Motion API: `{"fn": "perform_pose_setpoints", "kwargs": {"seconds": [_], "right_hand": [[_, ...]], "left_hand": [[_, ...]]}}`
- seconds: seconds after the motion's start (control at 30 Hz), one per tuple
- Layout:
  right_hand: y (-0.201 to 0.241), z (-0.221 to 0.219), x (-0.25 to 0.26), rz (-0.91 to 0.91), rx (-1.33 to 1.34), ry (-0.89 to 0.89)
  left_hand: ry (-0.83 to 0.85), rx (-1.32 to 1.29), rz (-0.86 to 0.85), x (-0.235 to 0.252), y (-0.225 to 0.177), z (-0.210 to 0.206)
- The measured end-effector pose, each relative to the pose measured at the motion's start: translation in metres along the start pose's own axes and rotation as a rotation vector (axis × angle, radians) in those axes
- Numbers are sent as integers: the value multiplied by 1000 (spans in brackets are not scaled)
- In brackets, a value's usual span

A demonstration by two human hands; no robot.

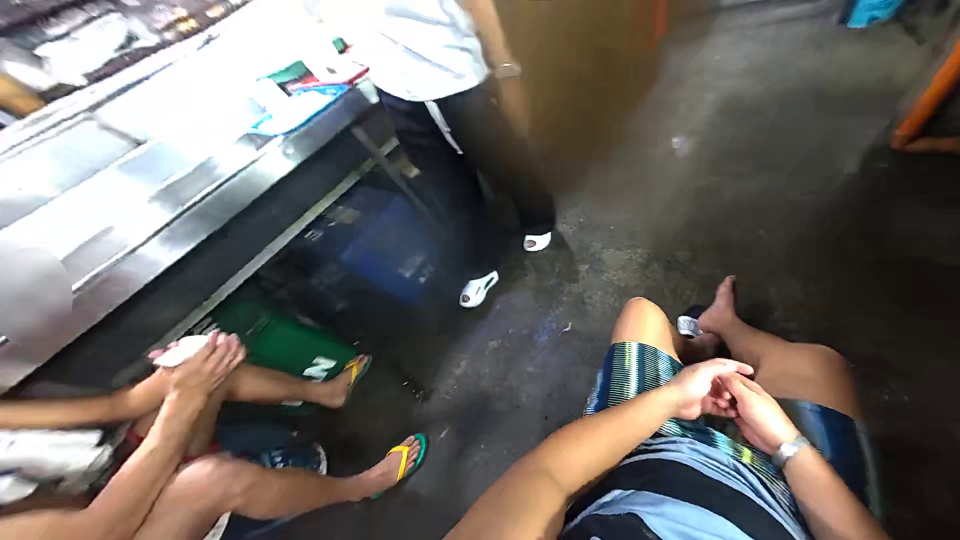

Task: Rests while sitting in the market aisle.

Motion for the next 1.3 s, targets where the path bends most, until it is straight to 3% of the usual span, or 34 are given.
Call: {"fn": "perform_pose_setpoints", "kwargs": {"seconds": [0.17,0.43,0.67,0.9,1.07,1.3], "right_hand": [[3,-3,0,-27,-27,-9],[4,-1,-7,-31,-10,-19],[6,1,0,-82,-47,33],[0,7,0,-93,-21,57],[3,1,4,-62,-84,84],[-2,7,3,-75,-34,72]], "left_hand": [[-11,16,-103,-7,-1,-4],[46,145,-63,-5,2,-5],[5,41,-75,-1,6,-4],[31,146,-24,7,9,-3],[-3,29,-44,1,6,-1],[60,145,-14,9,8,-2]]}}
Point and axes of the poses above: each hand's wrist, its own x-axis towards the middle knuckle, its own z-axis out of the back of the hand, y = z × x, the point moved 5 cm from there along x, towards the middle knuckle, and after that the axes turned 9 degrees about -x, right-handed, at the moved point
